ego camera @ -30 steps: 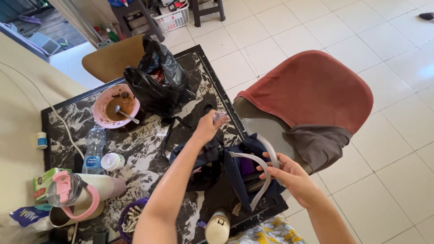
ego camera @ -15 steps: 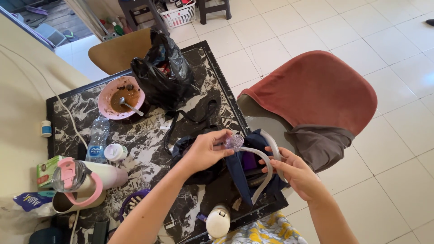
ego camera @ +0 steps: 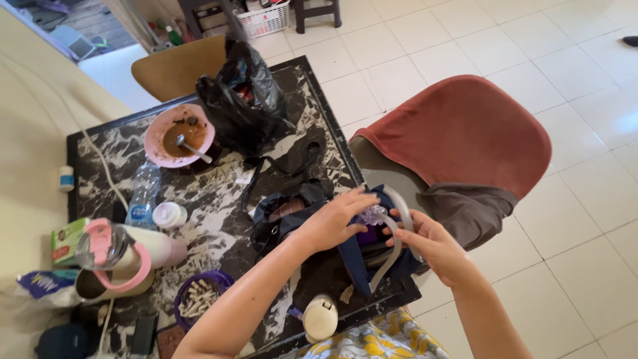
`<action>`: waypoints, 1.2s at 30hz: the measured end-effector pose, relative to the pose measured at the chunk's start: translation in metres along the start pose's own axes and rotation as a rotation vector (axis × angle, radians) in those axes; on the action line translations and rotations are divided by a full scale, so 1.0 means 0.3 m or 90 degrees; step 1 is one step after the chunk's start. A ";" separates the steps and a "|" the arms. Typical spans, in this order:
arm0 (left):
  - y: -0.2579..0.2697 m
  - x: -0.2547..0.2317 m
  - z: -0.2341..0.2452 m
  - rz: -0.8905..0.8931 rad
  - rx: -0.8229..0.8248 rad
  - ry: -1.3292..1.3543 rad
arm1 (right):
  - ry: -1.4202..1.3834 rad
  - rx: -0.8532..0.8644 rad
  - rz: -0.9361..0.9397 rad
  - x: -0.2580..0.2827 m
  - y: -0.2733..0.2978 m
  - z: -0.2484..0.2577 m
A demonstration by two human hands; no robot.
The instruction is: Organize and tidy items on a table including bags, glasses, and personal items.
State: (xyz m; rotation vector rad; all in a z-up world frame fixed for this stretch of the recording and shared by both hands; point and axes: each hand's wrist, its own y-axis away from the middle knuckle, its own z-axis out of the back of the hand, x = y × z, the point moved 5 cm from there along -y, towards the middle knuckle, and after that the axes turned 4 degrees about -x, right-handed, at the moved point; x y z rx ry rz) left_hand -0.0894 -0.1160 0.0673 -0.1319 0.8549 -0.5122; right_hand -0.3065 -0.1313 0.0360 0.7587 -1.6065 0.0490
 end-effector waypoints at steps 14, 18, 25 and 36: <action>0.431 0.218 0.090 0.512 -0.171 -0.271 | -0.029 0.006 -0.035 0.002 -0.036 0.004; 0.460 0.437 0.044 0.393 -0.379 -0.270 | -0.027 -0.006 -0.014 0.028 -0.043 0.013; 0.143 0.093 0.365 0.315 -0.466 0.123 | 0.000 -0.052 0.118 0.344 0.228 0.052; -0.579 -0.751 0.403 0.095 -0.199 0.234 | -0.109 -0.170 0.297 0.532 0.728 0.386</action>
